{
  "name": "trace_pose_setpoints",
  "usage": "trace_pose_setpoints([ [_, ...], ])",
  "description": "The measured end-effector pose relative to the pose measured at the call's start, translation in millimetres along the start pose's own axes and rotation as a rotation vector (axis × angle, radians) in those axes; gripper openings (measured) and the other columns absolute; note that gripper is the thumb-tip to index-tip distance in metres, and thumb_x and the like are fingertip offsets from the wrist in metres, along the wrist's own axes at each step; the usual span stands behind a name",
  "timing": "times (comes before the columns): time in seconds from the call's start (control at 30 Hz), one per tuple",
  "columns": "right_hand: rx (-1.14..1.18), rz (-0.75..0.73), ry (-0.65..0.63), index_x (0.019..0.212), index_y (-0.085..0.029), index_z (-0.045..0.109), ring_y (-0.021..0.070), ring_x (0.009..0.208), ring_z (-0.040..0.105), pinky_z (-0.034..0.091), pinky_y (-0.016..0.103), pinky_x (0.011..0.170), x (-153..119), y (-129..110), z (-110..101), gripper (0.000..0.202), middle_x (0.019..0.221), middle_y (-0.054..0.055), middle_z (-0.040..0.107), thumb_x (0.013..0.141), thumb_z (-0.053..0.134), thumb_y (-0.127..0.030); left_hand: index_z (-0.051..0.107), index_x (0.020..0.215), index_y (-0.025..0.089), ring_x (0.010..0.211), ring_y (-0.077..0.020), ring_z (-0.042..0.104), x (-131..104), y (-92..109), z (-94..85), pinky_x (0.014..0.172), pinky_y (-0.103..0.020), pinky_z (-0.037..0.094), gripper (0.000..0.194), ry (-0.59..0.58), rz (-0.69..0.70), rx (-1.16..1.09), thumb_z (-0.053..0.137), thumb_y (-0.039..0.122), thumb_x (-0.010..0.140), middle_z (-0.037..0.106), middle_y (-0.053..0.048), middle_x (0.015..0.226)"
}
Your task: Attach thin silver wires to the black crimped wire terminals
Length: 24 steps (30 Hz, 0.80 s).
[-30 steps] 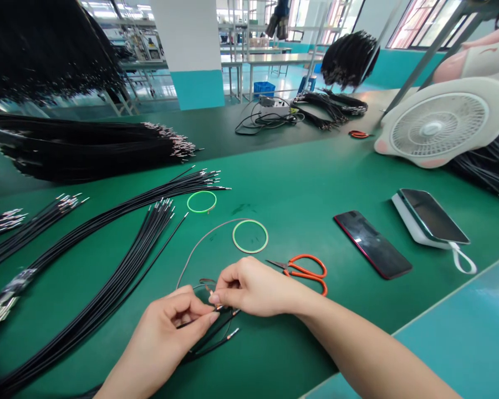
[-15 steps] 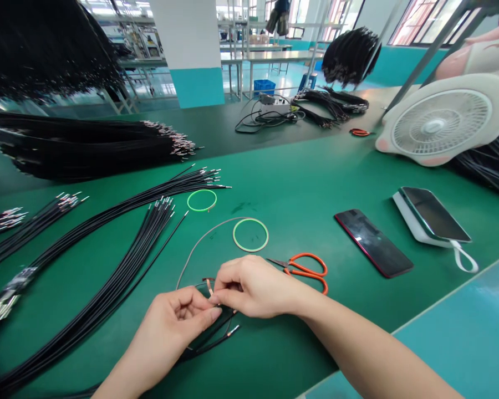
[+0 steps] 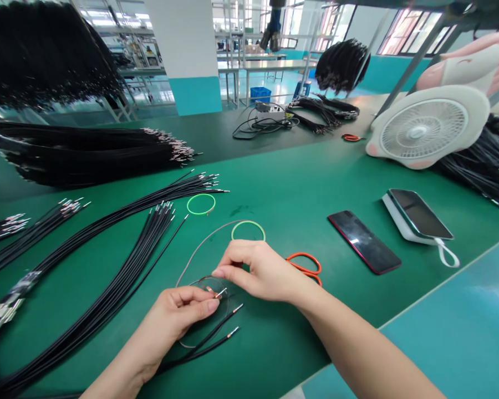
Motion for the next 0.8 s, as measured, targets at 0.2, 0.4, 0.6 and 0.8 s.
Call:
trace_pose_setpoints([
  [0.2,0.071,0.153,-0.283,0.092,-0.016,0.071,0.0154,0.078,0.063,0.049,0.026,0.072,-4.5,12.8,20.3,0.017,0.087,0.005,0.071,0.090,0.059,-0.028,0.074,0.062,0.015,0.049,-0.0067,0.038,2.3,0.6,1.7,0.049,-0.021,0.026,0.029,-0.015,0.019,-0.001,0.085,0.040,0.052,0.058,0.002,0.054],
  [0.4,0.124,0.308,-0.276,0.082,-0.015,0.069,0.0141,0.067,0.061,0.046,0.023,0.060,-5.8,31.9,37.2,0.014,0.076,0.002,0.070,0.083,0.065,-0.028,0.073,0.062,0.014,0.048,-0.0057,0.032,3.3,1.1,2.3,0.048,-0.021,0.022,0.028,-0.035,0.034,0.001,0.084,0.039,0.056,0.052,0.004,0.053],
  [0.6,0.095,0.352,-0.209,0.085,-0.016,0.067,0.0151,0.073,0.061,0.047,0.026,0.067,-10.7,31.1,7.0,0.024,0.079,0.002,0.069,0.089,0.055,-0.037,0.074,0.066,0.015,0.052,-0.0071,0.039,4.2,1.8,3.2,0.049,-0.020,0.027,0.030,-0.052,0.041,-0.019,0.084,0.041,0.055,0.058,0.001,0.059],
  [0.8,-0.183,0.586,-0.106,0.095,-0.018,0.065,0.0194,0.085,0.061,0.050,0.033,0.078,-62.6,73.0,-54.6,0.017,0.095,0.007,0.064,0.082,0.058,-0.026,0.075,0.075,0.015,0.038,-0.0008,0.020,0.1,3.0,2.0,0.039,-0.019,0.010,0.033,-0.076,-0.010,-0.002,0.082,0.041,0.057,0.053,0.006,0.052],
])
Point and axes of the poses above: each hand's wrist, its own x-axis towards the middle knuckle, its own z-axis out of the palm, y = z × x, the point moved 9 cm from there along x, towards the middle knuckle
